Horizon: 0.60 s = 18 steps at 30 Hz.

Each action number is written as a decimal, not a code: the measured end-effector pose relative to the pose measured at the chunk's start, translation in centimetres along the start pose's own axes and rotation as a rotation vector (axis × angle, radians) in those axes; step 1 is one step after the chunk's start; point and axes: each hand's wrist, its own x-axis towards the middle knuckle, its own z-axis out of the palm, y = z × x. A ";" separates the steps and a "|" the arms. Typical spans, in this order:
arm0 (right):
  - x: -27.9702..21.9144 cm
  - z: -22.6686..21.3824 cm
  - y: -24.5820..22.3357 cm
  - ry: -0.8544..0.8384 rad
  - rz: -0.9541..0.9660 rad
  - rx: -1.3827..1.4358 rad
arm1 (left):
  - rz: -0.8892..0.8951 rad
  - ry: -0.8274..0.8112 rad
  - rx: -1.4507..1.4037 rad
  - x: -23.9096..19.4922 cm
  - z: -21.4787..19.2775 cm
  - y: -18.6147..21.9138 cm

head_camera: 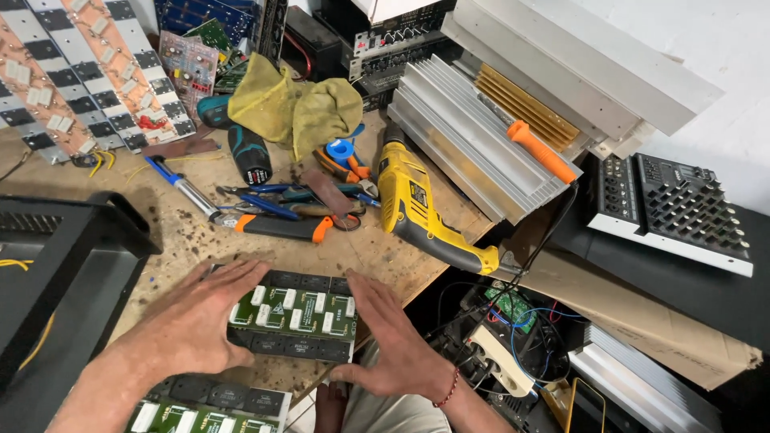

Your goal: The person repeatedly picks up two rectangular electronic modules from a workbench, turns them over to view both sides, and places them back down. The person handles the modules one at a time, rotating them in hand, and occasionally shifts their position on the bench.

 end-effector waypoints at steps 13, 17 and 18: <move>0.1 0.8 0.3 0.137 -0.075 0.016 | 0.004 -0.012 0.013 0.0 0.1 -0.4; 0.1 0.9 0.5 0.166 -0.092 0.020 | -0.029 -0.039 -0.032 0.1 0.3 -0.6; 0.1 0.9 0.4 0.155 -0.086 0.023 | -0.022 -0.010 -0.029 0.2 0.4 -0.7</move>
